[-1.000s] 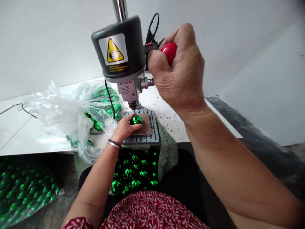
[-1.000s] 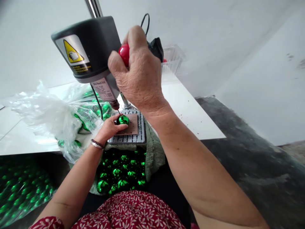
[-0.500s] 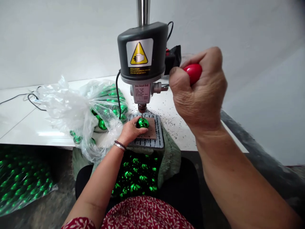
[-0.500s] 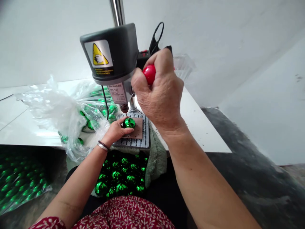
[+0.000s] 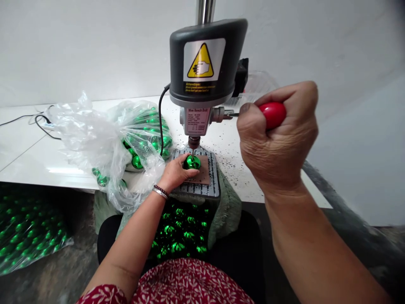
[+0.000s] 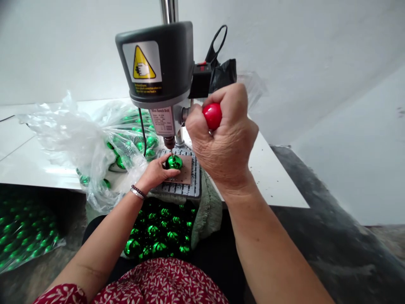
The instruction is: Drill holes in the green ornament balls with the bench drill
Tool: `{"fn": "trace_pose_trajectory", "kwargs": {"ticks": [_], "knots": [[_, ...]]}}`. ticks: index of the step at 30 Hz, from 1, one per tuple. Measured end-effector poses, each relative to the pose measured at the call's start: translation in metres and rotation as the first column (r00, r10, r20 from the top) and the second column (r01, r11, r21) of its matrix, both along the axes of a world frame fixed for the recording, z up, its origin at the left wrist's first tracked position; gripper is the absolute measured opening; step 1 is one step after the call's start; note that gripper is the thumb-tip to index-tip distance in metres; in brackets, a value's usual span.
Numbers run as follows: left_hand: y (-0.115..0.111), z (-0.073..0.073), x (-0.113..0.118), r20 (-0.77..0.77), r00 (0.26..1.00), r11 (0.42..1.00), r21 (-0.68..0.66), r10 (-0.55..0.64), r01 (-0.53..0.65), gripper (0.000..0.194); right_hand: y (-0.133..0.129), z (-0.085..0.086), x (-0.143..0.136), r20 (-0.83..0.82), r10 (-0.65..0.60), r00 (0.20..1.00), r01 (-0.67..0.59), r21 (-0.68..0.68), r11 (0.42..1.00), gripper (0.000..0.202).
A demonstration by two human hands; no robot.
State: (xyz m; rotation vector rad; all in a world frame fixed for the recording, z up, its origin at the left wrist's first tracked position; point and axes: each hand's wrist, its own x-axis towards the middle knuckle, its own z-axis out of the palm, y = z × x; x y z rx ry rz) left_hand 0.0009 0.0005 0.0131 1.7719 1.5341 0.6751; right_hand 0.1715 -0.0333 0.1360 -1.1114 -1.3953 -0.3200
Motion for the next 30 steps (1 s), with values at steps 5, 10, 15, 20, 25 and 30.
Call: {"fn": "trace_pose_trajectory", "kwargs": {"ticks": [5, 10, 15, 20, 25, 30], "knots": [[0.0, -0.002, 0.0, 0.012, 1.0, 1.0, 0.006, -0.003, 0.003, 0.072, 0.002, -0.012, 0.0, 0.025, -0.037, 0.999, 0.034, 0.113, 0.993, 0.009], [0.0, -0.003, -0.001, 0.035, 0.999, 1.0, -0.007, -0.001, 0.001, 0.072, -0.005, -0.019, -0.002, -0.025, -0.027, 0.999, 0.028, 0.032, 0.999, 0.011], [-0.001, -0.003, -0.001, 0.066, 0.998, 1.0, -0.005, 0.003, -0.003, 0.072, -0.009, -0.026, -0.004, -0.073, -0.03, 0.997, 0.028, -0.029, 0.999, 0.015], [-0.001, -0.004, -0.001, 0.077, 0.997, 1.0, -0.009, 0.001, -0.001, 0.073, -0.008, -0.037, -0.006, -0.068, -0.036, 0.997, 0.038, 0.03, 0.999, 0.015], [-0.002, -0.005, -0.001, 0.075, 0.997, 1.0, 0.023, -0.007, 0.006, 0.07, -0.008, -0.055, -0.008, -0.044, -0.044, 0.998, 0.048, 0.094, 0.994, 0.012], [-0.004, -0.003, 0.001, 0.032, 0.999, 0.999, 0.031, 0.016, -0.017, 0.067, -0.006, -0.044, -0.008, -0.076, 0.007, 0.997, 0.001, 0.1, 0.995, 0.017]]}}
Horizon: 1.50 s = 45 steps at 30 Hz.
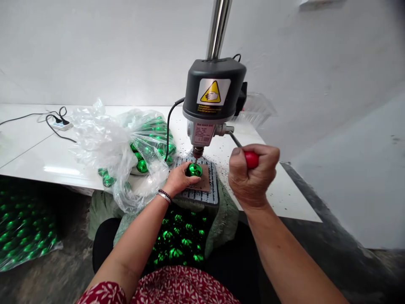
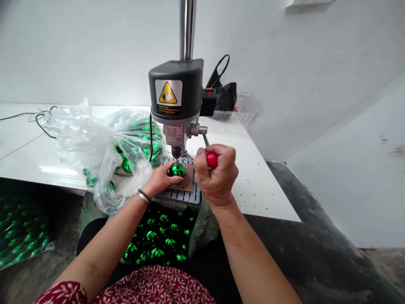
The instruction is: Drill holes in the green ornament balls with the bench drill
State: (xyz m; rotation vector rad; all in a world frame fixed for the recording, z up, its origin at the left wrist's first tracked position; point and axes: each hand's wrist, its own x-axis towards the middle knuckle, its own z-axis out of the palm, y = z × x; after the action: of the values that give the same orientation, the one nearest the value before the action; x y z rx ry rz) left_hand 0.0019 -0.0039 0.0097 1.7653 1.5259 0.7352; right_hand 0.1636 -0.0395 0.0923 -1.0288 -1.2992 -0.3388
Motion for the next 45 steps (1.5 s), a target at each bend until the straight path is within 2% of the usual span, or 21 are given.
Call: {"fn": "trace_pose_trajectory", "kwargs": {"ticks": [2, 6, 8, 10, 12, 15, 20, 25, 29, 31, 34, 36, 38, 41, 43, 45], "knots": [[-0.002, 0.001, 0.002, -0.003, 1.0, 1.0, 0.005, 0.021, -0.021, 0.067, 0.006, 0.022, 0.001, -0.027, 0.016, 1.0, -0.017, -0.034, 0.999, 0.017], [-0.011, 0.008, 0.002, 0.041, 0.998, 0.998, 0.045, 0.051, -0.052, 0.053, 0.025, 0.074, 0.006, -0.105, 0.049, 0.993, -0.077, -0.277, 0.958, 0.015], [-0.017, 0.014, -0.001, 0.039, 0.998, 0.997, 0.046, 0.055, -0.056, 0.044, 0.032, 0.09, 0.007, -0.121, 0.03, 0.992, -0.073, -0.366, 0.928, 0.014], [-0.021, 0.02, -0.004, 0.002, 0.999, 0.998, 0.049, 0.041, -0.041, 0.04, 0.034, 0.098, 0.006, -0.132, -0.005, 0.991, -0.052, -0.427, 0.903, 0.013], [-0.022, 0.023, -0.007, -0.062, 0.998, 0.999, 0.047, 0.018, -0.016, 0.04, 0.033, 0.101, 0.003, -0.14, -0.047, 0.989, -0.024, -0.464, 0.885, 0.012], [-0.018, 0.02, -0.007, -0.162, 0.987, 1.0, 0.009, 0.0, 0.002, 0.039, 0.028, 0.104, -0.002, -0.15, -0.088, 0.985, -0.001, -0.511, 0.86, 0.011], [-0.019, 0.013, -0.006, -0.229, 0.972, 0.999, 0.029, 0.049, -0.043, 0.042, 0.024, 0.109, -0.005, -0.119, -0.108, 0.987, 0.02, -0.574, 0.819, 0.011], [-0.051, 0.015, -0.02, -0.178, 0.984, 0.997, 0.075, -0.003, 0.017, 0.051, 0.027, 0.105, -0.001, -0.153, -0.083, 0.985, -0.011, -0.533, 0.846, 0.013], [-0.084, 0.021, -0.051, -0.089, 0.992, 0.993, 0.065, -0.094, 0.1, 0.073, 0.03, 0.1, 0.002, -0.14, -0.04, 0.989, -0.03, -0.465, 0.885, 0.015], [-0.09, 0.025, -0.071, -0.083, 0.994, 0.996, 0.048, -0.066, 0.07, 0.07, 0.031, 0.098, 0.003, -0.149, -0.03, 0.988, -0.038, -0.432, 0.901, 0.015], [-0.075, 0.025, -0.098, -0.175, 0.967, 0.98, 0.113, 0.183, -0.165, 0.037, 0.03, 0.097, 0.003, -0.162, -0.055, 0.985, -0.021, -0.434, 0.901, 0.013], [-0.054, 0.023, -0.109, -0.327, 0.891, 0.949, 0.151, 0.314, -0.278, 0.034, 0.03, 0.096, 0.003, -0.153, -0.072, 0.985, -0.003, -0.442, 0.897, 0.01], [-0.032, 0.021, -0.113, -0.491, 0.824, 0.959, 0.126, 0.282, -0.254, 0.035, 0.03, 0.095, 0.005, -0.134, -0.051, 0.99, -0.009, -0.412, 0.911, 0.009], [-0.009, 0.02, -0.109, -0.614, 0.749, 0.968, 0.172, 0.249, -0.181, 0.037, 0.031, 0.094, 0.006, -0.135, -0.004, 0.991, -0.046, -0.362, 0.931, 0.01], [-0.001, 0.02, -0.106, -0.657, 0.69, 0.953, 0.221, 0.303, -0.208, 0.042, 0.03, 0.096, 0.005, -0.152, -0.024, 0.988, -0.037, -0.384, 0.923, 0.011], [0.004, 0.018, -0.105, -0.69, 0.648, 0.944, 0.188, 0.323, -0.271, 0.049, 0.029, 0.098, 0.003, -0.163, -0.067, 0.984, -0.009, -0.426, 0.904, 0.012]]}}
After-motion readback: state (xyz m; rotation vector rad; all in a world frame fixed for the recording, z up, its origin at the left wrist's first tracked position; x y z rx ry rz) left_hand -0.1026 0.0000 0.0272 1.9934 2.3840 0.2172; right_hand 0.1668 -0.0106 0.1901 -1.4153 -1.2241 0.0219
